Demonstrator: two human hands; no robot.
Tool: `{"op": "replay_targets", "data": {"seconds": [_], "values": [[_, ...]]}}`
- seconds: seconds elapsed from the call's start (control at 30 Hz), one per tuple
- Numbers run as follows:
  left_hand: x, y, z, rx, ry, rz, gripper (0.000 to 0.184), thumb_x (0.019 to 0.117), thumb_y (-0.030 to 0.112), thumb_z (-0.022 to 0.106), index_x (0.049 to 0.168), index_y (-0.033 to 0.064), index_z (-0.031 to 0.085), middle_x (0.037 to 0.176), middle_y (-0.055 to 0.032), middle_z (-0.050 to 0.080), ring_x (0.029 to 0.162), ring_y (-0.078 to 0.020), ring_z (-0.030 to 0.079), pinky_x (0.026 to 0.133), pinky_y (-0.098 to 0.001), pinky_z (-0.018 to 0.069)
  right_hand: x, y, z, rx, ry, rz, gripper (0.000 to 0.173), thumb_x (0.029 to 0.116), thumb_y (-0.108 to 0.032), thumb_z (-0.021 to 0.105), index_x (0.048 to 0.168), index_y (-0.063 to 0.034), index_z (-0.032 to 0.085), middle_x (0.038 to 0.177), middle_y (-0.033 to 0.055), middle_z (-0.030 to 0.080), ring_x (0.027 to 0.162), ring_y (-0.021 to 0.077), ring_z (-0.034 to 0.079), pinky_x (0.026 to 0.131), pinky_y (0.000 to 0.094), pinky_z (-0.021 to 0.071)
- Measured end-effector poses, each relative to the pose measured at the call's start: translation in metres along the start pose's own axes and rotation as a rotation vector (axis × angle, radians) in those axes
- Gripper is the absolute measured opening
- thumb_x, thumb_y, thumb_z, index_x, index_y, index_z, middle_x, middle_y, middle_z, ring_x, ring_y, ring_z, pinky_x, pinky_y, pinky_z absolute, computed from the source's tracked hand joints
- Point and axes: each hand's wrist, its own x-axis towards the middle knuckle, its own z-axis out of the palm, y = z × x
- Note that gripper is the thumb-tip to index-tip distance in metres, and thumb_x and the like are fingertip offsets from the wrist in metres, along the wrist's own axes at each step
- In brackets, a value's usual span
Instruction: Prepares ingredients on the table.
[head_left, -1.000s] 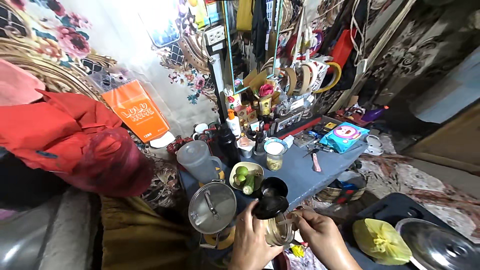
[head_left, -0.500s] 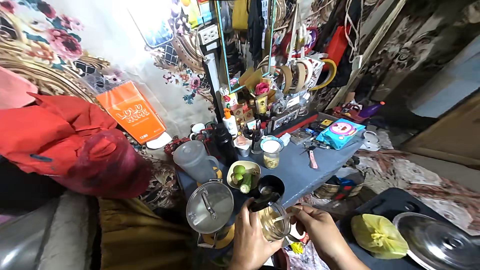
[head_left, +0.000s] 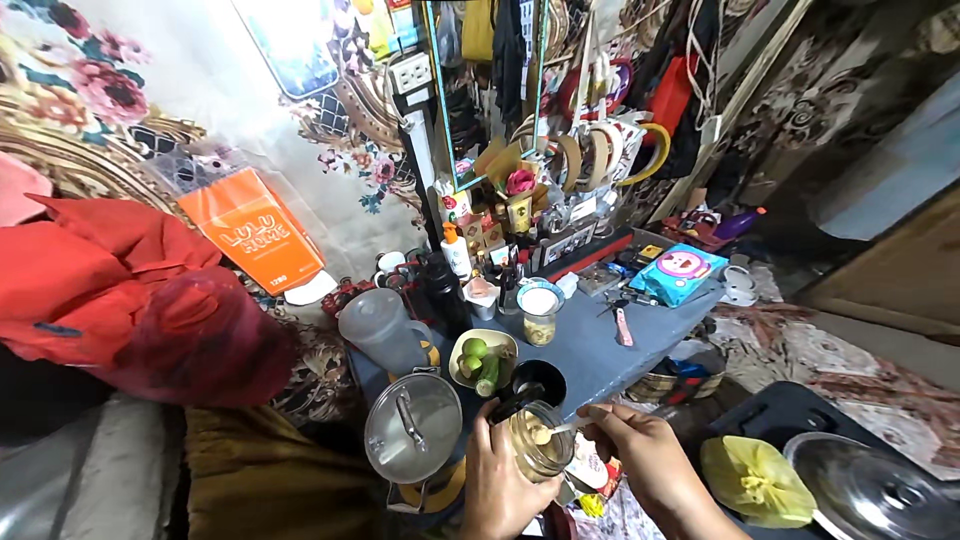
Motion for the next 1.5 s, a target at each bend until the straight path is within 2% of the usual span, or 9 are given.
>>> {"op": "replay_targets", "data": {"seconds": [0.63, 0.73, 0.87, 0.97, 1.1, 1.23, 1.37, 1.43, 1.5], "values": [[0.018, -0.011, 0.003, 0.134, -0.039, -0.236, 0.107, 0.0488, 0.057, 0.091, 0.138, 0.0067, 0.062, 0.145, -0.0225, 0.053, 0.114, -0.0332, 0.066, 0.09, -0.0452, 0.0581, 0.078, 0.021, 0.002, -0.188, 0.152, -0.153, 0.024, 0.1037, -0.01, 0.053, 0.104, -0.0005, 0.075, 0.078, 0.0027, 0.07, 0.056, 0.0064, 0.059, 0.054, 0.0225, 0.0504], [0.016, -0.012, 0.001, 0.137, -0.039, -0.26, 0.108, 0.0496, 0.058, 0.091, 0.14, 0.0084, 0.06, 0.146, -0.0217, 0.052, 0.114, -0.0319, 0.065, 0.09, -0.0447, 0.0581, 0.091, 0.071, 0.0, -0.613, -0.032, -0.427, 0.025, 0.1013, -0.01, 0.055, 0.113, -0.0027, 0.077, 0.1, 0.0125, 0.075, 0.087, 0.0213, 0.072, 0.082, 0.0415, 0.0596], [0.013, -0.015, -0.002, 0.138, -0.021, -0.263, 0.108, 0.0492, 0.057, 0.091, 0.14, 0.0086, 0.06, 0.147, -0.0207, 0.052, 0.117, -0.0319, 0.064, 0.092, -0.045, 0.0568, 0.093, 0.102, -0.001, -0.837, -0.077, -0.714, 0.027, 0.0963, -0.012, 0.059, 0.113, -0.0118, 0.08, 0.098, 0.0101, 0.076, 0.089, 0.0291, 0.074, 0.081, 0.0548, 0.0571], [0.01, -0.017, -0.002, 0.125, -0.007, -0.267, 0.108, 0.0489, 0.059, 0.09, 0.14, 0.0085, 0.06, 0.147, -0.0207, 0.052, 0.116, -0.0324, 0.064, 0.091, -0.0445, 0.0569, 0.087, 0.086, -0.002, -0.741, 0.0, -0.73, 0.028, 0.096, -0.013, 0.055, 0.11, -0.0079, 0.079, 0.095, 0.0099, 0.075, 0.085, 0.0253, 0.073, 0.079, 0.0484, 0.0586], [0.008, -0.018, -0.002, 0.087, 0.058, -0.213, 0.107, 0.0469, 0.059, 0.09, 0.136, 0.0079, 0.063, 0.145, -0.021, 0.053, 0.114, -0.0319, 0.065, 0.09, -0.0444, 0.0574, 0.071, 0.033, -0.002, -0.323, 0.033, -0.391, 0.026, 0.1013, -0.015, 0.052, 0.106, -0.0039, 0.075, 0.089, 0.0022, 0.074, 0.071, 0.0056, 0.067, 0.065, 0.022, 0.0567], [0.005, -0.021, 0.001, 0.031, 0.139, -0.106, 0.102, 0.0467, 0.059, 0.09, 0.13, 0.0062, 0.066, 0.142, -0.0225, 0.055, 0.115, -0.0319, 0.064, 0.091, -0.0445, 0.0574, 0.05, -0.003, 0.0, -0.023, -0.082, -0.251, 0.025, 0.1007, -0.012, 0.049, 0.099, -0.0042, 0.073, 0.074, -0.0019, 0.069, 0.061, 0.0065, 0.063, 0.058, 0.0213, 0.0544], [0.005, -0.019, 0.001, -0.051, 0.161, -0.046, 0.102, 0.0465, 0.059, 0.09, 0.13, 0.0045, 0.066, 0.141, -0.0241, 0.055, 0.12, -0.0302, 0.062, 0.094, -0.0413, 0.0566, 0.027, 0.001, 0.011, -0.229, -0.198, -0.675, 0.024, 0.1, -0.015, 0.054, 0.102, -0.0051, 0.076, 0.088, -0.0016, 0.072, 0.075, 0.0005, 0.064, 0.069, 0.0174, 0.0561], [0.005, -0.018, 0.001, -0.081, 0.164, -0.017, 0.103, 0.0456, 0.06, 0.09, 0.129, 0.0045, 0.066, 0.141, -0.0242, 0.055, 0.122, -0.0287, 0.062, 0.096, -0.0389, 0.0564, 0.022, 0.005, 0.014, -0.445, -0.248, -0.938, 0.027, 0.1051, -0.023, 0.051, 0.106, -0.0115, 0.076, 0.096, 0.0022, 0.073, 0.089, 0.0072, 0.068, 0.081, 0.0245, 0.0571], [0.004, -0.017, -0.001, -0.078, 0.161, 0.022, 0.101, 0.0441, 0.06, 0.089, 0.126, 0.0036, 0.068, 0.14, -0.0246, 0.056, 0.122, -0.0292, 0.062, 0.097, -0.0385, 0.0556, 0.02, 0.006, 0.02, -0.619, -0.259, -1.126, 0.026, 0.1062, -0.023, 0.048, 0.107, -0.0162, 0.073, 0.094, 0.0038, 0.071, 0.087, 0.0146, 0.067, 0.079, 0.0312, 0.0539]]}}
